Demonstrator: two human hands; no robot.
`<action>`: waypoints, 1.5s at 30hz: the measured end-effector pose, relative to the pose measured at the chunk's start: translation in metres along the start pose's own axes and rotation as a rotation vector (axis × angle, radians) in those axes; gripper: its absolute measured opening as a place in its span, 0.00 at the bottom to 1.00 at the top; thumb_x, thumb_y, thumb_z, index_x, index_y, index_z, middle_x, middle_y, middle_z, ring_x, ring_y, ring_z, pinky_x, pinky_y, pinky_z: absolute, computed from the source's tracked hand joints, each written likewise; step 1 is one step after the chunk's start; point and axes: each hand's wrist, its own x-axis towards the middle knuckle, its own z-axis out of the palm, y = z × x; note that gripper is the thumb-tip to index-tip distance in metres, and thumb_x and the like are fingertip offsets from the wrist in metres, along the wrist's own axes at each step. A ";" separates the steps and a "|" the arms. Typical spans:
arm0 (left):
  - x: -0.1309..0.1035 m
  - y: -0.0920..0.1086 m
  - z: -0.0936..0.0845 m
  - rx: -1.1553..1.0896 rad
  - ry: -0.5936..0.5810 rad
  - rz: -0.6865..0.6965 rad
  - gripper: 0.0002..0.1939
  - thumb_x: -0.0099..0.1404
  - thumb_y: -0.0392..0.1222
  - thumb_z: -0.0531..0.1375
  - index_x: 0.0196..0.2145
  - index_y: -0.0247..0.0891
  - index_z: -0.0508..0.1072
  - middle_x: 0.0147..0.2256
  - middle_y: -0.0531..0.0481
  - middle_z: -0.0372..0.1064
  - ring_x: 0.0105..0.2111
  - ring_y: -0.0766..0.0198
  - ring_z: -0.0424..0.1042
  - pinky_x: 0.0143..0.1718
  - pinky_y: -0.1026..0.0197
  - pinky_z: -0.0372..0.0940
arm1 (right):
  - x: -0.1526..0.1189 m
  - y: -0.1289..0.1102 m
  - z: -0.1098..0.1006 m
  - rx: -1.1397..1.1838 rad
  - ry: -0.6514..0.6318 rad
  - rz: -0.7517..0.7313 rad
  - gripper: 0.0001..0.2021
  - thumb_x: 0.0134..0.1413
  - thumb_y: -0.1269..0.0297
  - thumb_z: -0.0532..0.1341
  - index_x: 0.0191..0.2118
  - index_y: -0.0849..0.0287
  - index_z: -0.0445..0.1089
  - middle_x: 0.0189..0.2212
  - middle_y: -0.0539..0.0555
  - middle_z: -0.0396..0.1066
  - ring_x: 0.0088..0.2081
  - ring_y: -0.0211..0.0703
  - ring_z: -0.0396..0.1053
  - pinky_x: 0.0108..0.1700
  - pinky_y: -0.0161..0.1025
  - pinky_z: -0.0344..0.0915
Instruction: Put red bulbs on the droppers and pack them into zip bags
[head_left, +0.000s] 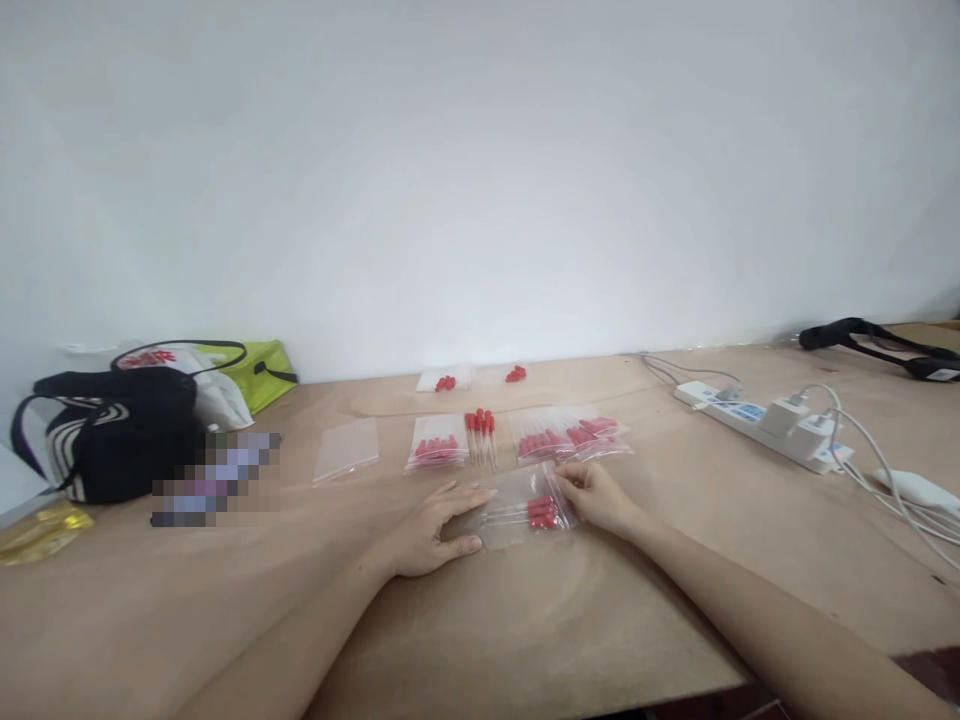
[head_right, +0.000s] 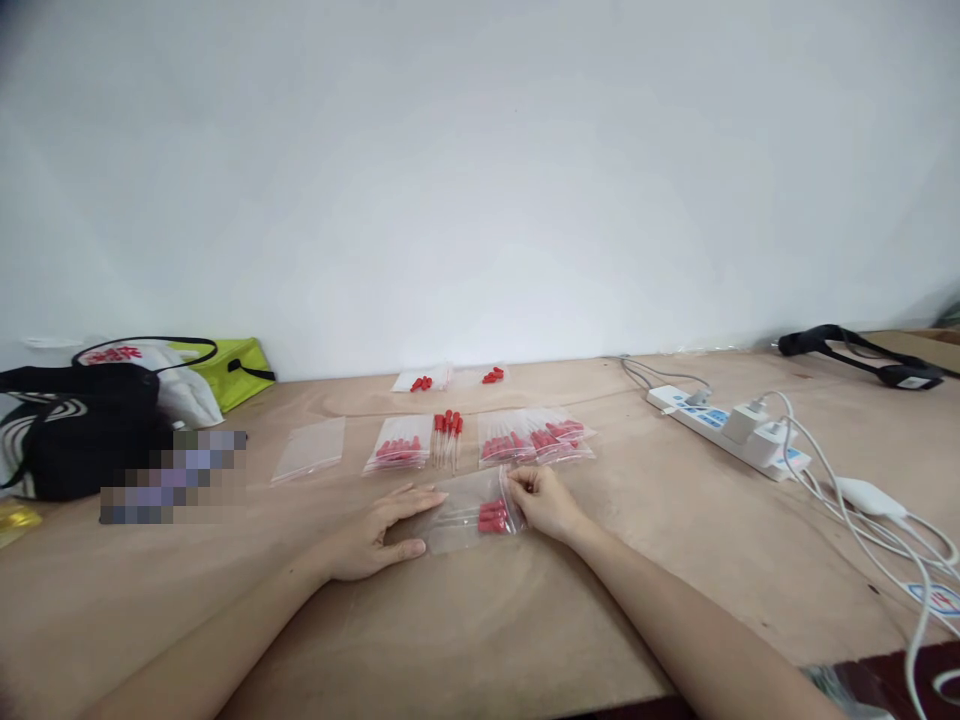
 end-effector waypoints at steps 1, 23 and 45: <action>0.000 0.000 0.000 0.003 -0.010 0.018 0.25 0.60 0.50 0.54 0.54 0.49 0.56 0.56 0.52 0.51 0.57 0.55 0.46 0.57 0.48 0.40 | 0.001 0.000 -0.002 -0.030 0.083 -0.022 0.13 0.46 0.58 0.54 0.20 0.61 0.63 0.15 0.46 0.60 0.17 0.32 0.56 0.20 0.30 0.52; -0.003 -0.004 0.003 -0.004 -0.010 0.040 0.19 0.59 0.49 0.54 0.49 0.52 0.63 0.56 0.53 0.52 0.56 0.55 0.49 0.55 0.48 0.45 | 0.134 -0.026 0.071 -0.381 0.303 0.233 0.08 0.37 0.68 0.60 0.29 0.64 0.69 0.28 0.59 0.72 0.32 0.44 0.69 0.28 0.33 0.60; 0.000 0.000 0.000 0.016 -0.010 0.041 0.18 0.60 0.48 0.54 0.49 0.52 0.64 0.55 0.52 0.53 0.56 0.54 0.49 0.55 0.47 0.44 | 0.007 0.019 -0.032 0.300 0.660 -0.004 0.26 0.37 0.57 0.61 0.42 0.56 0.48 0.18 0.40 0.57 0.15 0.33 0.60 0.16 0.32 0.60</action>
